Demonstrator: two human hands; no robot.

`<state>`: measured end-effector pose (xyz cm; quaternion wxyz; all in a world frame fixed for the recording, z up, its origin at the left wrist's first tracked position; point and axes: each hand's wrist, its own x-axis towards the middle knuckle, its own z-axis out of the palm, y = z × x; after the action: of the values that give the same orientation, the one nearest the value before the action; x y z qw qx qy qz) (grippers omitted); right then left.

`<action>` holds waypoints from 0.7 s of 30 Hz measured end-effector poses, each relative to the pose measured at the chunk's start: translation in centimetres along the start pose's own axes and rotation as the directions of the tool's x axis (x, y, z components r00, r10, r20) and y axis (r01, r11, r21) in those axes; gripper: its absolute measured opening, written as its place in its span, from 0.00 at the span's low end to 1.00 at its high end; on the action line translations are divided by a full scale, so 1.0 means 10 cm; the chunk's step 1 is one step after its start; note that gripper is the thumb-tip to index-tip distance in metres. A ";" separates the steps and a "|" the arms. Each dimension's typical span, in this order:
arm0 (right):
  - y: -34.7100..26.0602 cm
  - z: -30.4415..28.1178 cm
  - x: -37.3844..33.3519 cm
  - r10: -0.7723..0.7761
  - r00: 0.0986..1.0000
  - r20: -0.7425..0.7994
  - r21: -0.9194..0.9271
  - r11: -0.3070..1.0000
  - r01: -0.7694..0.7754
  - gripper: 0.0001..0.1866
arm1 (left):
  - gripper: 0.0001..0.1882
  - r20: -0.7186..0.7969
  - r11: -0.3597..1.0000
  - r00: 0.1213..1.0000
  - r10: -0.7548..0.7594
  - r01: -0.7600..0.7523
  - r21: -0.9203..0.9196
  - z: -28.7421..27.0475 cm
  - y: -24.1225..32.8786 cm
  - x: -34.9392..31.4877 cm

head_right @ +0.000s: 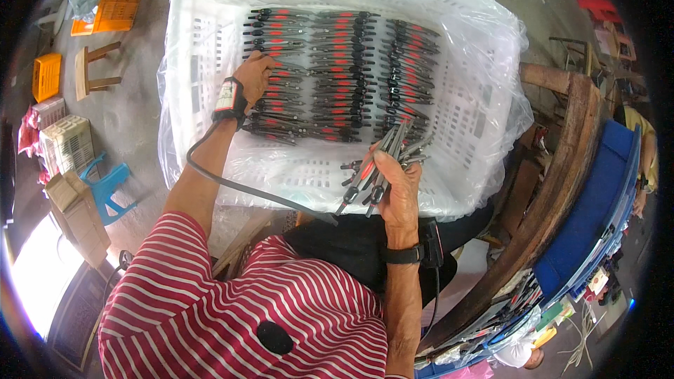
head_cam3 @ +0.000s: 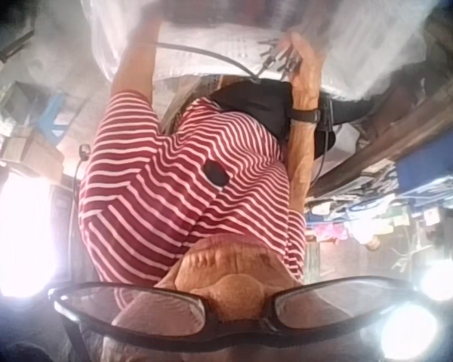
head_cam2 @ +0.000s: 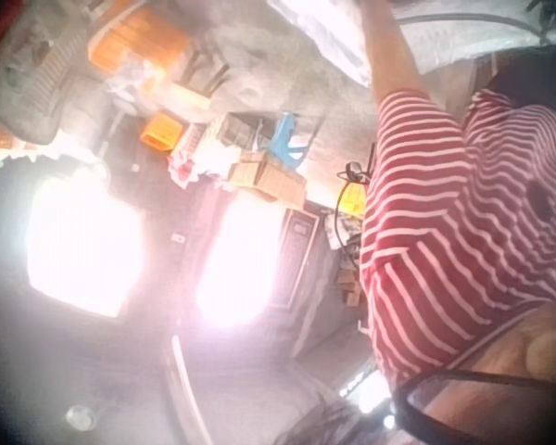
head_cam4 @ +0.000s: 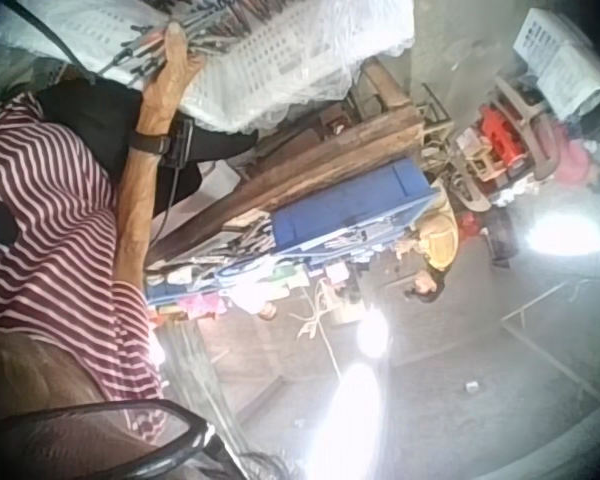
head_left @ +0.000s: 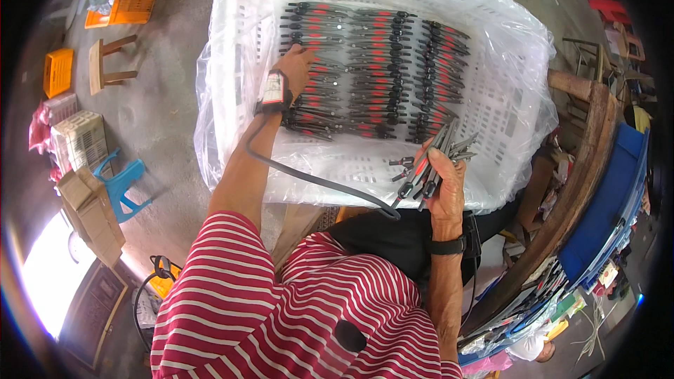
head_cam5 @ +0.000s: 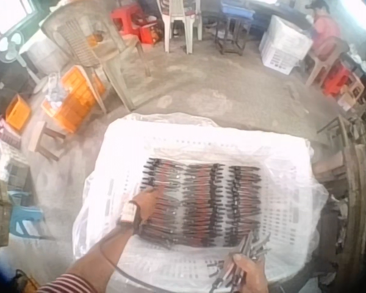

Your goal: The person scans multiple small black and red tools with a handheld barcode scanner and places them into a white plastic basket. The person then removes a white foam sheet from the basket, scans a few more tools, and places them into the basket.

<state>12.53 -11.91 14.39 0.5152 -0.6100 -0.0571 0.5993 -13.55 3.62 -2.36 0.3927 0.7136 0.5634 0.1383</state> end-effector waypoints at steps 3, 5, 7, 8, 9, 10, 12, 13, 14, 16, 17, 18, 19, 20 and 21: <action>0.01 0.00 0.01 0.000 1.000 -0.002 0.005 1.000 0.000 0.07 | 0.05 -0.046 0.993 0.998 0.039 -0.034 0.113 0.10 -0.05 -0.01; 0.02 0.01 0.00 0.002 1.000 -0.023 0.018 1.000 -0.002 0.07 | 0.04 -0.073 0.980 0.995 0.070 -0.055 0.190 0.16 -0.09 -0.02; 0.01 0.01 0.01 0.003 1.000 -0.001 0.016 1.000 -0.003 0.07 | 0.05 -0.086 0.951 0.986 0.142 -0.112 0.289 0.20 -0.15 -0.01; 0.01 0.01 0.01 0.002 1.000 0.004 0.014 1.000 -0.002 0.07 | 0.05 -0.090 0.931 0.980 0.179 -0.139 0.338 0.22 -0.18 -0.01; 0.01 0.01 0.01 0.005 1.000 0.007 0.017 1.000 -0.005 0.07 | 0.05 -0.104 0.940 0.981 0.167 -0.126 0.318 0.23 -0.21 0.00; 0.01 0.00 0.00 0.008 1.000 0.003 0.019 1.000 -0.008 0.07 | 0.06 -0.116 0.948 0.981 0.155 -0.115 0.298 0.24 -0.24 0.01; 0.01 0.00 0.00 0.008 1.000 -0.008 0.024 1.000 -0.008 0.07 | 0.06 -0.100 0.921 0.985 0.142 -0.095 0.377 0.24 -0.27 0.01; 0.01 0.00 0.01 0.006 1.000 -0.015 0.027 1.000 -0.006 0.07 | 0.07 -0.071 0.877 0.988 0.138 -0.088 0.472 0.23 -0.26 -0.01; 0.01 0.00 0.01 0.004 1.000 -0.025 0.029 1.000 -0.003 0.07 | 0.07 -0.047 0.823 0.990 0.136 -0.086 0.562 0.21 -0.24 -0.03; 0.02 0.00 0.01 0.001 1.000 -0.026 0.033 0.999 -0.001 0.07 | 0.07 -0.112 0.898 0.991 0.069 -0.013 0.441 0.17 -0.15 -0.07; 0.02 0.00 0.01 -0.001 0.999 -0.033 0.034 0.999 0.002 0.07 | 0.07 -0.126 0.924 0.992 0.005 0.043 0.379 0.13 -0.09 -0.09; 0.02 0.00 0.02 0.000 1.000 -0.026 0.041 0.999 0.001 0.07 | 0.06 -0.130 0.902 0.991 0.019 0.039 0.431 0.09 -0.03 -0.09; 0.02 0.00 0.02 -0.001 1.000 -0.027 0.046 0.999 0.002 0.07 | 0.05 -0.118 0.874 0.993 0.003 0.054 0.482 0.05 0.05 -0.08; 0.02 0.00 0.01 -0.004 1.000 -0.031 0.050 0.999 0.006 0.07 | 0.05 -0.108 0.847 0.994 -0.010 0.066 0.528 0.02 0.12 -0.09; 0.02 -0.01 0.00 0.004 1.000 -0.025 0.052 0.999 -0.003 0.07 | 0.05 -0.082 0.879 0.996 -0.025 0.061 0.473 -0.01 0.18 -0.09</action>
<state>12.50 -11.98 14.23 0.5304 -0.6041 -0.0340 0.5938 -12.62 2.76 -0.76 0.1879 0.7698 0.6098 0.0137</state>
